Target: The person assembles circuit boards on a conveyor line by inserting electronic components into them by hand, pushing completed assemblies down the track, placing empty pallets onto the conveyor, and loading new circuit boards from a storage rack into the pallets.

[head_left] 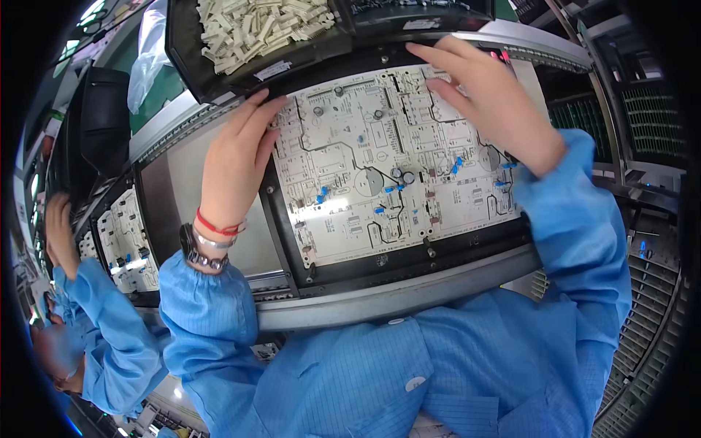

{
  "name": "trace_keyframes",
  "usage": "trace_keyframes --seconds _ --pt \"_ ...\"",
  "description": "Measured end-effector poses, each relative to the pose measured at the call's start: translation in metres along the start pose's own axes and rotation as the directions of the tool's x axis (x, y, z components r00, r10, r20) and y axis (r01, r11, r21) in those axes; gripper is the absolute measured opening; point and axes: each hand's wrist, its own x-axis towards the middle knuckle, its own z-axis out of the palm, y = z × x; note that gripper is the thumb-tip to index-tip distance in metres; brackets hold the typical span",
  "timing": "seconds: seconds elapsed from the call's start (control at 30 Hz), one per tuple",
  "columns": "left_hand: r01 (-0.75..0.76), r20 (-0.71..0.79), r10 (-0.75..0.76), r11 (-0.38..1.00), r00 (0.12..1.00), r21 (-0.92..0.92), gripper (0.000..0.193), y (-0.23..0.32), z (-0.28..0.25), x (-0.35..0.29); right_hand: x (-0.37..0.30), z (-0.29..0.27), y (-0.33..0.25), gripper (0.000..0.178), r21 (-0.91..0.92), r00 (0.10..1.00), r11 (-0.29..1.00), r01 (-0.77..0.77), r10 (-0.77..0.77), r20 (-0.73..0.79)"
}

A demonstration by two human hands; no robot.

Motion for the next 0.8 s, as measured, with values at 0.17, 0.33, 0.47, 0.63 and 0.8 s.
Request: trace_keyframes --seconds 0.17,0.33,0.47,0.63,0.8 --pt "-0.006 0.061 0.013 0.993 0.998 -0.116 0.030 -0.003 -0.005 -0.007 0.016 0.031 -0.001 0.036 0.023 0.980 0.994 -0.111 0.114 -0.162" --pt "-0.053 0.034 0.058 0.991 0.998 -0.125 0.027 -0.012 -0.007 -0.010 0.030 0.039 -0.019 0.021 0.145 0.944 0.960 -0.240 0.266 -0.196" --pt "-0.048 0.040 0.053 0.992 0.998 -0.118 0.025 -0.011 -0.003 -0.011 0.028 0.039 -0.027 0.019 0.298 0.918 0.896 -0.328 0.377 -0.124" --pt "-0.062 0.094 0.068 0.996 0.993 -0.072 0.026 -0.007 -0.019 -0.019 0.010 -0.002 -0.010 0.024 0.336 0.916 0.853 -0.400 0.385 0.115" --pt "-0.058 0.139 0.070 0.994 0.988 -0.093 0.031 -0.002 -0.024 -0.023 -0.034 -0.040 0.039 0.028 -0.002 0.892 0.911 -0.413 0.404 -0.202"
